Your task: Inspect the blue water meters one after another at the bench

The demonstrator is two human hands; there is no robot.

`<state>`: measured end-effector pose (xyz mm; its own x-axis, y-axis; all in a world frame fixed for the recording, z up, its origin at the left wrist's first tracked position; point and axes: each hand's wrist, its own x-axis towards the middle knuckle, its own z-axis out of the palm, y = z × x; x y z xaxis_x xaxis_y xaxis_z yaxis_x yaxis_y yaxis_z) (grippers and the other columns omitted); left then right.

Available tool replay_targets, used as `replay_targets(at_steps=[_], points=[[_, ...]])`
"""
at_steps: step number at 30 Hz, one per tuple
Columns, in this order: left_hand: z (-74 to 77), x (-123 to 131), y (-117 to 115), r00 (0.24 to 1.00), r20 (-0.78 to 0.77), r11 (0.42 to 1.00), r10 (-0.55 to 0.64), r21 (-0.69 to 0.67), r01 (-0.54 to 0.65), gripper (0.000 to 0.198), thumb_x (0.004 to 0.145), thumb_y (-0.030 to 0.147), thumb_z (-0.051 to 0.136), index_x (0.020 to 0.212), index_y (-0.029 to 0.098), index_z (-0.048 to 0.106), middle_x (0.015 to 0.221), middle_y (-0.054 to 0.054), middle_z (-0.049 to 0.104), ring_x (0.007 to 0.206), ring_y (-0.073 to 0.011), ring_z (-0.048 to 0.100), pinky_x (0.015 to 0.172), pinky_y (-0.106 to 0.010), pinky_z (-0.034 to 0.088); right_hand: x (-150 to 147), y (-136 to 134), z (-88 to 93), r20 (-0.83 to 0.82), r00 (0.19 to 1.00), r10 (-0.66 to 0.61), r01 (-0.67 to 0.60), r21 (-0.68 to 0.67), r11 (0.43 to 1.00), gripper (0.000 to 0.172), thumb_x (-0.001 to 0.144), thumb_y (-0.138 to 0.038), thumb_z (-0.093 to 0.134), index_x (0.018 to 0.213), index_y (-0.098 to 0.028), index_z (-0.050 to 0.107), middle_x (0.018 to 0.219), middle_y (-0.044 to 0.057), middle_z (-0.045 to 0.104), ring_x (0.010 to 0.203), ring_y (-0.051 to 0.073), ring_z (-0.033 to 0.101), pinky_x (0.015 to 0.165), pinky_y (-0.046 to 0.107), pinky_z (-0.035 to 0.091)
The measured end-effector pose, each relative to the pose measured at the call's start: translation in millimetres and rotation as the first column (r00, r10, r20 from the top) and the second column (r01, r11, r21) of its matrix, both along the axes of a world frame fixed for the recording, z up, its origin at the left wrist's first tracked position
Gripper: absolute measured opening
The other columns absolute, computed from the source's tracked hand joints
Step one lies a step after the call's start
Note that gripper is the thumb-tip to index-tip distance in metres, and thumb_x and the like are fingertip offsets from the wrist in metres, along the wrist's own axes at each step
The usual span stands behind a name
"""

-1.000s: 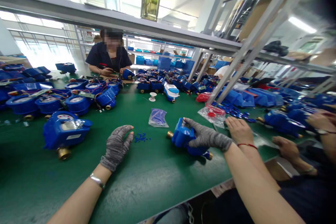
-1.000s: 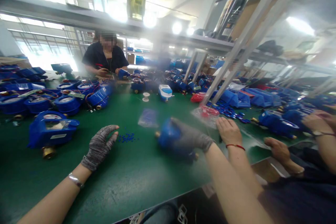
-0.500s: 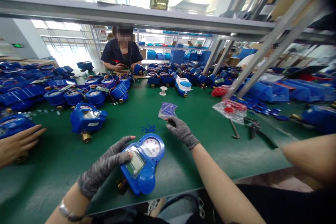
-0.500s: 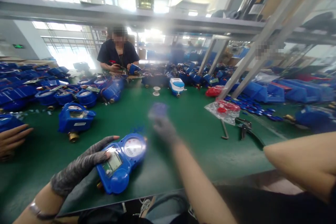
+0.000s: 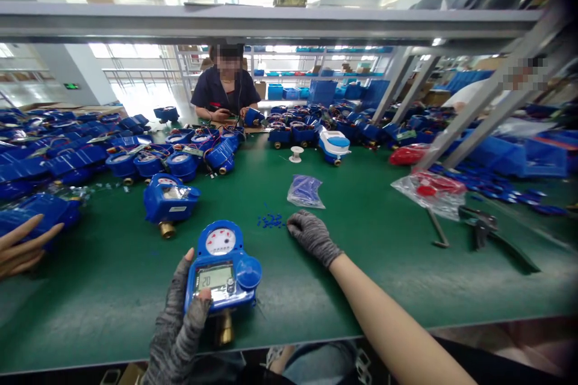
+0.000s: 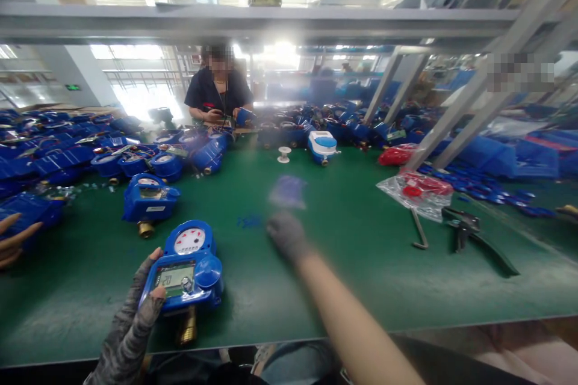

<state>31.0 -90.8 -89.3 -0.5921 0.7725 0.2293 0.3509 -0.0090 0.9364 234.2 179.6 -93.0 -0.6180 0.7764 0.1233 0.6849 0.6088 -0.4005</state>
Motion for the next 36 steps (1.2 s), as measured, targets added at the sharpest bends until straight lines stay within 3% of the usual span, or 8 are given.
replay_targets(at_steps=[2,5,7,11,14,18,22,36], points=[[11.1,7.5,-5.3,0.967,-0.248,0.998,0.051,0.057,-0.038,0.075,0.084,0.051,0.058,0.148,0.033,0.025,0.150,-0.009,0.035,0.132,-0.0382,0.043,0.107,-0.058,0.042,-1.7,-1.0,-0.1,-0.011,1.000,-0.016,0.016,-0.003,1.000,0.019,0.086,-0.022,0.054,0.093,-0.017,0.070,0.097,0.007,0.067,0.091,0.016,0.060,0.083,0.025,0.045],[23.4,13.4,-3.0,0.852,-0.523,0.989,-0.027,0.110,0.099,0.066,0.080,0.044,0.068,0.138,0.033,0.039,0.147,-0.008,0.038,0.138,-0.0353,0.034,0.113,-0.059,0.033,-1.4,-7.0,3.4,-0.119,0.991,-0.056,0.050,-0.045,0.998,0.015,0.083,-0.023,0.056,0.087,-0.017,0.068,0.090,0.006,0.068,0.085,0.017,0.060,0.080,0.026,0.046],[26.3,19.7,3.8,0.801,-0.596,0.979,-0.058,0.123,0.163,0.057,0.081,0.041,0.069,0.131,0.033,0.043,0.143,-0.008,0.041,0.136,-0.0331,0.037,0.111,-0.058,0.037,1.7,-19.0,11.4,-0.273,0.960,-0.057,0.031,-0.098,0.995,0.014,0.083,-0.025,0.056,0.086,-0.017,0.067,0.086,0.005,0.068,0.079,0.017,0.060,0.077,0.028,0.048],[25.6,41.1,18.6,0.727,-0.680,0.983,0.096,0.181,0.040,0.054,0.080,0.038,0.071,0.124,0.032,0.041,0.138,-0.009,0.042,0.136,-0.0325,0.036,0.109,-0.057,0.039,13.5,-64.5,37.5,-0.541,0.841,-0.011,-0.081,-0.146,0.986,0.014,0.085,-0.032,0.058,0.085,-0.018,0.063,0.085,0.004,0.067,0.078,0.017,0.061,0.074,0.029,0.050],[22.6,50.3,21.0,0.748,-0.635,0.971,0.195,0.234,-0.055,0.050,0.080,0.036,0.071,0.121,0.029,0.043,0.137,-0.011,0.041,0.135,-0.0324,0.036,0.110,-0.057,0.037,20.0,-99.9,46.8,-0.584,0.811,0.024,-0.120,-0.126,0.985,0.010,0.085,-0.028,0.060,0.085,-0.019,0.063,0.085,0.004,0.066,0.079,0.016,0.060,0.075,0.028,0.049],[13.5,43.1,11.4,0.843,-0.470,0.946,0.260,0.300,-0.124,0.052,0.075,0.037,0.077,0.115,0.026,0.047,0.137,-0.011,0.041,0.132,-0.0318,0.041,0.107,-0.055,0.039,16.3,-124.0,34.5,-0.594,0.802,0.071,-0.226,-0.191,0.955,0.007,0.086,-0.025,0.060,0.082,-0.019,0.062,0.079,0.001,0.063,0.073,0.014,0.058,0.068,0.025,0.047],[7.1,33.8,3.8,0.867,-0.398,0.921,0.299,0.359,-0.153,0.057,0.067,0.032,0.083,0.112,0.023,0.048,0.133,-0.012,0.046,0.129,-0.0319,0.044,0.107,-0.054,0.038,6.0,-130.1,23.5,-0.607,0.785,0.119,-0.302,-0.209,0.930,0.005,0.086,-0.021,0.059,0.083,-0.020,0.063,0.081,0.000,0.061,0.076,0.013,0.057,0.070,0.025,0.046],[2.1,33.3,5.2,0.878,-0.379,0.917,0.294,0.371,-0.147,0.058,0.067,0.026,0.083,0.113,0.022,0.048,0.135,-0.014,0.045,0.131,-0.0330,0.043,0.108,-0.056,0.037,-6.3,-133.6,26.1,-0.449,0.840,0.303,-0.379,-0.088,0.921,0.006,0.090,-0.023,0.059,0.090,-0.020,0.064,0.090,0.002,0.060,0.086,0.016,0.054,0.081,0.030,0.044]])
